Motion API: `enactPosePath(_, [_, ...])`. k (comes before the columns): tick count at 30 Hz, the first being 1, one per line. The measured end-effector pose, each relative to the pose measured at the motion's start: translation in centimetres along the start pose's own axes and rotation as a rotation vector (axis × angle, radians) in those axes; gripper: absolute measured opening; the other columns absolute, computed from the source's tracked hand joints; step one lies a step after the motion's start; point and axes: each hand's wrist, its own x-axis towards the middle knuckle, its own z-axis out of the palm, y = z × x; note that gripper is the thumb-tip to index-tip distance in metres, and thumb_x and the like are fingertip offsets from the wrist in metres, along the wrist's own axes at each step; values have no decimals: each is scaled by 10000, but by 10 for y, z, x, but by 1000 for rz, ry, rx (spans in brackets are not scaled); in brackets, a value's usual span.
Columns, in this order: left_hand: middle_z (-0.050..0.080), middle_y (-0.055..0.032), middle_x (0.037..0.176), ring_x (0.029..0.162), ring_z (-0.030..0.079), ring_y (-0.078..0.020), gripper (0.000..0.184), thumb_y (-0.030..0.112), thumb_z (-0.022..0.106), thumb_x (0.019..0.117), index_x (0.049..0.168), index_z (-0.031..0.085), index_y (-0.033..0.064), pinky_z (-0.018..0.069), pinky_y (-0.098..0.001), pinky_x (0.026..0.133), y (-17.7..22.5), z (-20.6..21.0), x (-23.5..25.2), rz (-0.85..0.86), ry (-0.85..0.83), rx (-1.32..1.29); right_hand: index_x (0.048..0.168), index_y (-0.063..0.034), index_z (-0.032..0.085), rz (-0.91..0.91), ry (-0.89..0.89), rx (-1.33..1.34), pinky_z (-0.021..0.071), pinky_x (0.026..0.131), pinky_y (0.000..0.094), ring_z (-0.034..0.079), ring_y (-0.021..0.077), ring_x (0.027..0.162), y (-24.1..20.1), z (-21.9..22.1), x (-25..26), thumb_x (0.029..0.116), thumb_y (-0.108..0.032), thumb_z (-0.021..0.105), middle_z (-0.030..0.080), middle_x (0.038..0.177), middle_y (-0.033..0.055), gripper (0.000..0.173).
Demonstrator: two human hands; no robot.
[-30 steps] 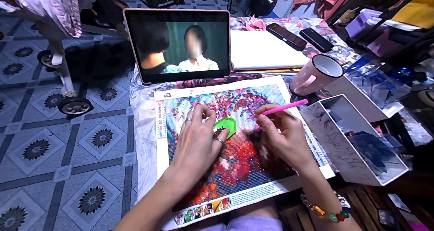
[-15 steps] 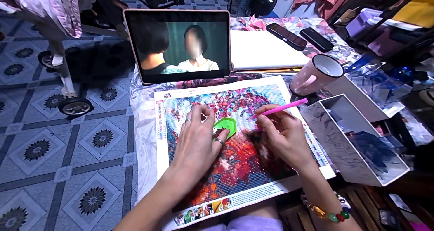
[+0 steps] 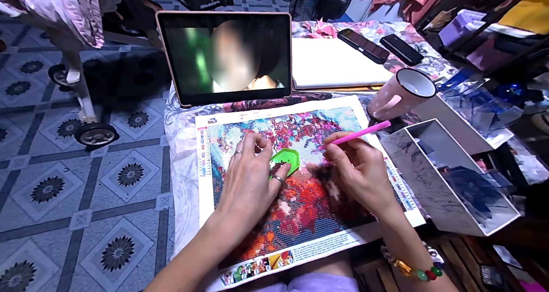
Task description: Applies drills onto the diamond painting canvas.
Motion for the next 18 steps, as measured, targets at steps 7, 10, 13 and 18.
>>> enactPosePath(7, [590,-132,1175,972,616,-274,513,405,702,940,1250,702,-3,544,-405,766,2,-1,0,-18,-21,4,1132,-75,678,32,-7,2,578,718,178,668,0,800,-1,1,0,1051,-231,519,694,1014,-6,237])
enactPosePath(10, [593,-131,1165,974,615,-277,514,418,697,941,1240,707,1,543,-403,763,2,-1,0,-14,-19,8,1134,-80,679,32,-10,-5,574,719,177,666,-2,802,-1,1,1,1056,-242,511,693,1007,-9,246])
enactPosePath(13, [595,-131,1161,969,613,-278,515,416,697,938,1243,706,1,541,-400,762,2,-1,0,-10,-16,9,1133,-75,675,26,-9,1,575,715,175,665,-4,799,0,2,2,1056,-234,508,691,1001,-10,243])
enactPosePath(18, [589,-128,1171,965,613,-268,518,420,703,934,1244,706,6,540,-395,766,2,-1,0,-12,-13,8,1136,-77,679,30,-16,10,574,730,175,664,-4,818,0,2,3,1054,-239,520,693,1007,-15,241])
